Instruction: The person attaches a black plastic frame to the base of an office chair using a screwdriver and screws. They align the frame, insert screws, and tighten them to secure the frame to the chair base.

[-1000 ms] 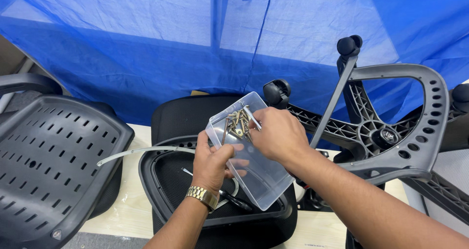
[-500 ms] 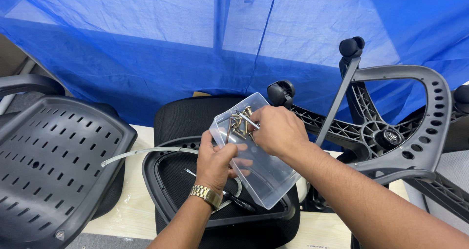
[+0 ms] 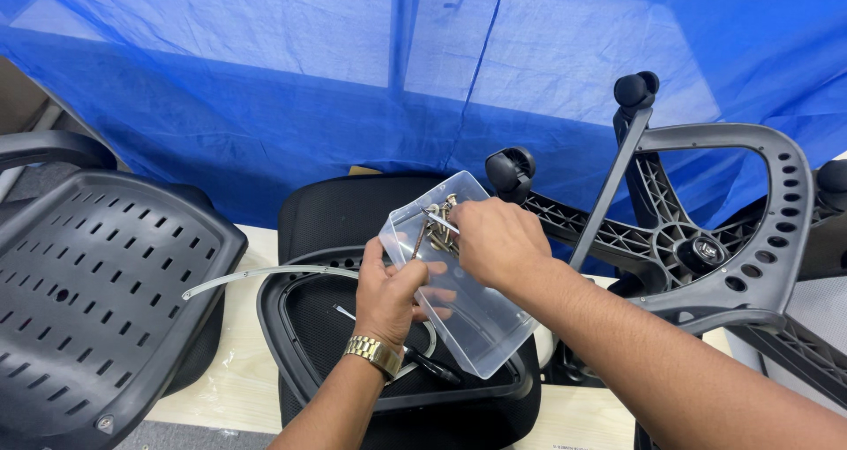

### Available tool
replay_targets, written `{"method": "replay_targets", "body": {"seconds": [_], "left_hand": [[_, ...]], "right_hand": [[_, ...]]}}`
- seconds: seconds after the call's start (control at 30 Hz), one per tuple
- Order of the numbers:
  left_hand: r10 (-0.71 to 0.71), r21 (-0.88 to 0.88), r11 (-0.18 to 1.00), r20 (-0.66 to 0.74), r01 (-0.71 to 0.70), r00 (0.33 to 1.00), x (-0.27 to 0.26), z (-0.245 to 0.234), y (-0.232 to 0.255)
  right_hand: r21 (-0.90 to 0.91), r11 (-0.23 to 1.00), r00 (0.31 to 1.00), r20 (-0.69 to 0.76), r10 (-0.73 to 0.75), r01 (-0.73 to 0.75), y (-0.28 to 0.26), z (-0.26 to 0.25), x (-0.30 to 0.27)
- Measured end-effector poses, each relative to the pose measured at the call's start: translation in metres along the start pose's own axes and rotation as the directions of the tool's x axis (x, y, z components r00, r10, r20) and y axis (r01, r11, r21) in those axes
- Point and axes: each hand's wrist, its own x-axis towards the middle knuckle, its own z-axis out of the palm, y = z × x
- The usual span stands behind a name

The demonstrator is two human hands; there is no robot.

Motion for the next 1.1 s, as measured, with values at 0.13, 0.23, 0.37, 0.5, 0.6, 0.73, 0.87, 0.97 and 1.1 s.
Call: {"method": "replay_targets", "body": {"seconds": [0.13,0.23,0.37,0.5,0.6,0.73,0.87,0.97,1.1], "left_hand": [[0.011,-0.01,1.0,0.008,-0.011,1.0,0.004,-0.004,0.002],[0.029,-0.004,1.0,0.024,-0.029,0.999,0.006,-0.005,0.004],[0.025,-0.013,1.0,0.032,-0.025,0.999,0.006,-0.004,0.004],[0.003,-0.023,1.0,0.02,-0.002,1.0,0.003,-0.003,0.002],[0.001,-0.001,1.0,0.023,-0.001,1.0,-0.001,-0.003,0.001],[-0.006,0.022,1.0,0.016,0.005,1.0,-0.002,-0.003,0.003],[-0.035,0.039,0.999,-0.014,0.035,0.999,-0.002,-0.004,0.005],[-0.042,0.03,0.999,-0.018,0.042,0.999,-0.001,-0.005,0.006],[-0.023,0.041,0.999,-0.002,0.023,1.0,0.0,-0.007,0.007]], "right_hand": [[0.091,0.996,0.998,-0.057,-0.003,0.009,-0.001,-0.001,-0.004],[0.123,0.992,0.997,-0.079,-0.006,0.015,-0.002,-0.004,-0.004],[0.09,0.996,0.999,-0.041,-0.014,0.018,-0.003,-0.004,-0.001],[0.065,0.994,0.995,-0.057,-0.083,0.086,0.0,-0.002,0.003],[0.058,0.992,0.993,0.013,-0.116,0.116,0.002,0.0,0.003],[0.04,0.992,0.99,0.067,-0.122,0.12,0.006,0.006,0.004],[0.023,0.978,0.978,0.027,-0.208,0.207,0.009,0.015,0.007],[0.029,0.964,0.964,-0.038,-0.263,0.264,0.009,0.018,0.006],[0.147,0.976,0.986,-0.005,-0.165,0.164,0.005,0.008,0.001]]}}
